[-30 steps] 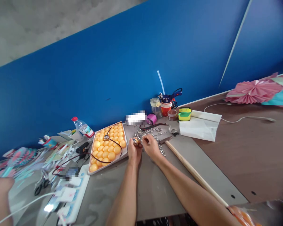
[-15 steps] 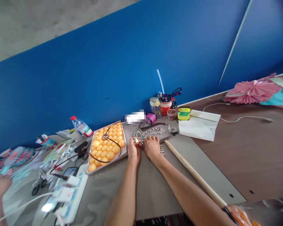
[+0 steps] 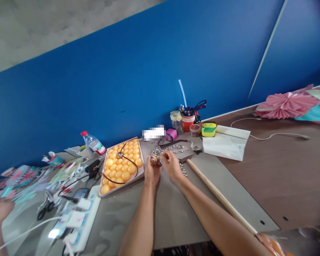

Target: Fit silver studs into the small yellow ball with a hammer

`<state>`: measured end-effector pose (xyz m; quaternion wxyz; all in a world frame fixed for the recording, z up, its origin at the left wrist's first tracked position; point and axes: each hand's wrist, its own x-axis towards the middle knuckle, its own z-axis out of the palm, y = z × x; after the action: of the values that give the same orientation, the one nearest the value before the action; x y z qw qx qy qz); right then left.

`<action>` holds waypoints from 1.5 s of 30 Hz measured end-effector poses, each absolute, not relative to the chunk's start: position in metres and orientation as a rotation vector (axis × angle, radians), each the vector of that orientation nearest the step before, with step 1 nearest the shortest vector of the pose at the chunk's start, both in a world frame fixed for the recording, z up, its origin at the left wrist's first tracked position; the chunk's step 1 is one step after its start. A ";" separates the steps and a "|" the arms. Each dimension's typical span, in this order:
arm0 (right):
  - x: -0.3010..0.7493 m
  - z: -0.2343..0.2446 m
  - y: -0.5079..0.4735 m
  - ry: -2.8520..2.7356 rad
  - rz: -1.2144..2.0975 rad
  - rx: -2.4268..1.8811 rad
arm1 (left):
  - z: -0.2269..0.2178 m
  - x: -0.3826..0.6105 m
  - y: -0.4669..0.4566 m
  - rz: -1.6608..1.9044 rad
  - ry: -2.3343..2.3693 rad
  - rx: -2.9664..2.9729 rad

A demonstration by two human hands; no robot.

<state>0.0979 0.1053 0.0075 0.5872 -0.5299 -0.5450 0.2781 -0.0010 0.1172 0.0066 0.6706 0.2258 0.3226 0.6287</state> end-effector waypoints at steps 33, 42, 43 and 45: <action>0.091 -0.009 0.119 -1.062 1.232 -0.962 | 0.012 0.005 0.115 1.349 0.700 0.480; 0.090 -0.007 0.117 -1.068 1.280 -0.942 | 0.013 0.005 0.114 1.340 0.711 0.502; 0.090 -0.007 0.116 -1.069 1.277 -0.937 | 0.013 0.006 0.114 1.340 0.707 0.505; 0.089 -0.006 0.115 -1.068 1.269 -0.930 | 0.013 0.007 0.113 1.344 0.696 0.505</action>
<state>0.0893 0.1151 -0.0058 0.5811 -0.3981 -0.4572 0.5430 0.0069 0.1134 0.0127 0.6982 0.2265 0.3122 0.6031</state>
